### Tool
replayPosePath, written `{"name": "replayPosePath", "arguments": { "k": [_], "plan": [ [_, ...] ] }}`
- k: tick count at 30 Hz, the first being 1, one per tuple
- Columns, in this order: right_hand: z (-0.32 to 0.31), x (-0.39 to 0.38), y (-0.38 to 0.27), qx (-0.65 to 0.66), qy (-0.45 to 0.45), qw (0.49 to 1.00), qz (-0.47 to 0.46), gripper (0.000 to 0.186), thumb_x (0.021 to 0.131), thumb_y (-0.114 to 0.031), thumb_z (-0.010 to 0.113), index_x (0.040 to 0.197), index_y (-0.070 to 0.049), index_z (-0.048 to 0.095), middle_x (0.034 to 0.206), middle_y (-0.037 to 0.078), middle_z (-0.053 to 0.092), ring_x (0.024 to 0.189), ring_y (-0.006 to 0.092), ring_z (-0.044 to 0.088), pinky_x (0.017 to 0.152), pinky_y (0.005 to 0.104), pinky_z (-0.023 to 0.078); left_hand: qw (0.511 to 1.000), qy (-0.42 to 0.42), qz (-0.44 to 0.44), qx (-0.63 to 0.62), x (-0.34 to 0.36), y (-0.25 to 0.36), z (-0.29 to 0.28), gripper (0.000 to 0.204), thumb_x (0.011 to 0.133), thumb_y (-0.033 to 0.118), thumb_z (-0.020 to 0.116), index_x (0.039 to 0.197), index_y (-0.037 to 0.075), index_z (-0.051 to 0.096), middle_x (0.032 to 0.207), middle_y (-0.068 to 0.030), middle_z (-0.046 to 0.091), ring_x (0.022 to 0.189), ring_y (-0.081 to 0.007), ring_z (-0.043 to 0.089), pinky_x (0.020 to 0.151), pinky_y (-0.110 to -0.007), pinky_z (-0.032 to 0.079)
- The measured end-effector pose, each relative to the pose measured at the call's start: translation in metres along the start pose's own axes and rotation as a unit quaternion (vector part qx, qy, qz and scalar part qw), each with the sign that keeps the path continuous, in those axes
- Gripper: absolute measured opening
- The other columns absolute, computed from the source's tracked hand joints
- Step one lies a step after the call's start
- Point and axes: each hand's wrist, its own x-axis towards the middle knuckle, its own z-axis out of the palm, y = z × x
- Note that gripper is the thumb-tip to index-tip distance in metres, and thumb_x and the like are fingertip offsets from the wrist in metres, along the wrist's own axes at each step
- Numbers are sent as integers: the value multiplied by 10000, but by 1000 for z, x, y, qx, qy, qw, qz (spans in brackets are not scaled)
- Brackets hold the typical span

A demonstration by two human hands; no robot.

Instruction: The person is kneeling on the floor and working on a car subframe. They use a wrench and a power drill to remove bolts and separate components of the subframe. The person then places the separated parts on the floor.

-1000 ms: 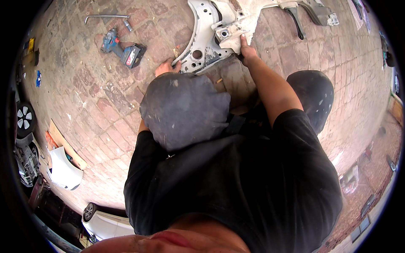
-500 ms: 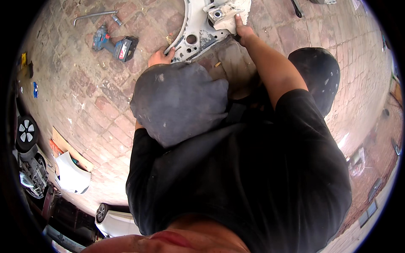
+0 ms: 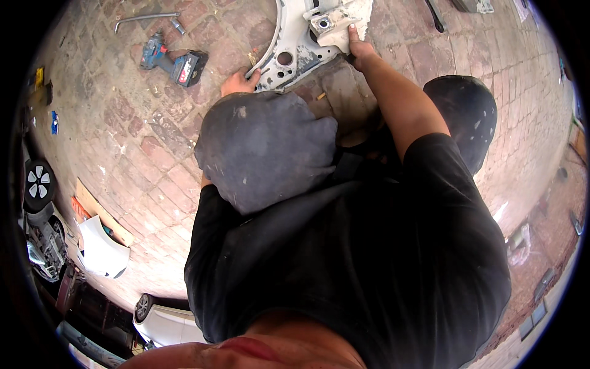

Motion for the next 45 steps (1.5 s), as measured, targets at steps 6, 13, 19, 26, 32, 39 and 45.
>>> {"name": "replayPosePath", "arguments": {
  "k": [6,13,19,26,32,39,45],
  "plan": [
    [4,-3,-1,-3,-3,1000,2,768,880,-652,564,1347,-47,493,1306,106,579,1137,271,570,956,438,469,1000,23,0,0,2,-4,7,547,847,570,565,1064,85,691,970,-214,704,983,-382,663,878,-468,497],
    [-2,15,5,-10,-12,1000,8,743,895,-653,544,1338,-58,509,1305,89,583,1116,251,576,939,412,475,999,38,8,11,2,-4,10,528,848,559,565,1026,78,693,922,-218,704,947,-392,670,858,-471,505],
    [-9,27,10,0,-14,1000,11,720,906,-646,533,1335,-68,513,1302,78,585,1131,242,564,949,408,471,999,34,9,7,3,-2,10,519,848,553,568,1026,82,691,923,-208,706,948,-380,672,857,-463,505],
    [-3,15,6,-1,-19,1000,9,695,914,-636,530,1333,-82,515,1281,73,593,1119,244,571,946,413,475,999,40,3,9,0,-1,9,504,849,546,572,1028,90,691,928,-193,710,947,-372,673,858,-454,505],
    [-6,26,9,-12,6,1000,13,690,913,-637,530,1330,-87,521,1259,76,610,1088,245,591,928,413,487,999,43,2,12,2,-3,12,499,845,539,581,1040,94,694,922,-191,710,940,-370,675,852,-454,508],
    [-6,29,11,-14,-3,1000,13,699,916,-631,531,1334,-71,518,1268,85,609,1096,251,597,933,412,494,998,55,0,-4,0,-2,10,501,838,540,588,1042,97,700,916,-187,712,935,-368,677,850,-455,509],
    [-11,35,11,-4,-8,1000,11,717,917,-628,531,1342,-51,508,1286,97,603,1117,262,595,961,415,487,999,49,1,0,4,-2,12,511,835,545,588,1047,93,698,914,-200,708,938,-380,675,849,-461,510]
  ]
}}
